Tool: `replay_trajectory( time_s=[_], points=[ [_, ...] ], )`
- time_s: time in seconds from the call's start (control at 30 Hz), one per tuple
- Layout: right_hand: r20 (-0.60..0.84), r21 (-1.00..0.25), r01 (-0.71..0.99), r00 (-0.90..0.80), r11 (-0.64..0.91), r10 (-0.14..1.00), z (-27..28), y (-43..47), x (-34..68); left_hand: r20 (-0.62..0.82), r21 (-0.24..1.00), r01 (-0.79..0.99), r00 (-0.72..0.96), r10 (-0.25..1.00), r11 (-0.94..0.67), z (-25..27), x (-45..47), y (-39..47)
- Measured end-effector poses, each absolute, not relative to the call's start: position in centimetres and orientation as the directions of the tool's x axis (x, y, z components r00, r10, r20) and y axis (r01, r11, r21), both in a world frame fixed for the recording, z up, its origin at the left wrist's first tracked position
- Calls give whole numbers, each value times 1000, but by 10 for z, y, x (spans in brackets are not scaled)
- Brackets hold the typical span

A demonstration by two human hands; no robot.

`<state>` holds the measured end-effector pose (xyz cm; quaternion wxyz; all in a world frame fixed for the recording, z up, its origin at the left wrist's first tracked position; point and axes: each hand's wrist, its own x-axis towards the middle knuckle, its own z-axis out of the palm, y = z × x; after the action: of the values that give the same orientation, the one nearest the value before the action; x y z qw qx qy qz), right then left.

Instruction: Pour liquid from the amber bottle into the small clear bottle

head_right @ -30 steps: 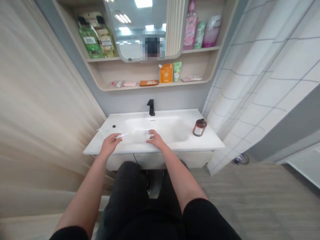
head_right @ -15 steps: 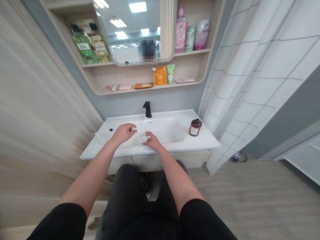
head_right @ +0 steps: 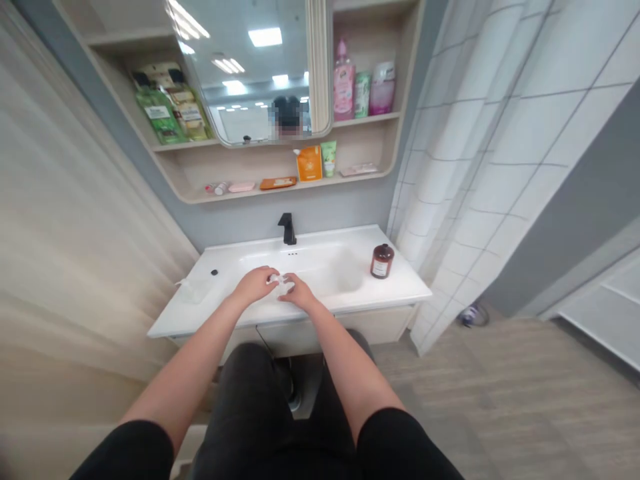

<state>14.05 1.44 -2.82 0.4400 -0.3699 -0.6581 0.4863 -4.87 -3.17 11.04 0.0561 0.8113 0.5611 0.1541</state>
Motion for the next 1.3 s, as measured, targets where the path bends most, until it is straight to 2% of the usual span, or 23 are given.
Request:
replay_trajectory(
  time_s=[0.27, 0.5, 0.73, 0.97, 1.1, 1.3],
  points=[
    [199, -970, 72, -313, 232, 929, -32, 17, 141, 273, 430, 827, 262, 926, -361, 87, -51, -28],
    [197, -967, 96, -311, 237, 930, -35, 19, 141, 296, 336, 899, 183, 937, -282, 78, -45, -31],
    [208, -964, 100, -292, 246, 934, -32, 17, 142, 322, 493, 808, 176, 930, -323, 72, -40, -27],
    [225, -957, 110, -309, 270, 924, -31, 16, 142, 333, 538, 778, 158, 930, -324, 70, -45, -27],
    [227, -948, 146, -315, 283, 921, -29, 15, 143, 293, 585, 744, 175, 940, -321, 71, -43, -25],
    [200, -957, 145, -298, 251, 934, -26, 13, 142, 275, 527, 769, 250, 929, -362, 77, -45, -23]
  ],
)
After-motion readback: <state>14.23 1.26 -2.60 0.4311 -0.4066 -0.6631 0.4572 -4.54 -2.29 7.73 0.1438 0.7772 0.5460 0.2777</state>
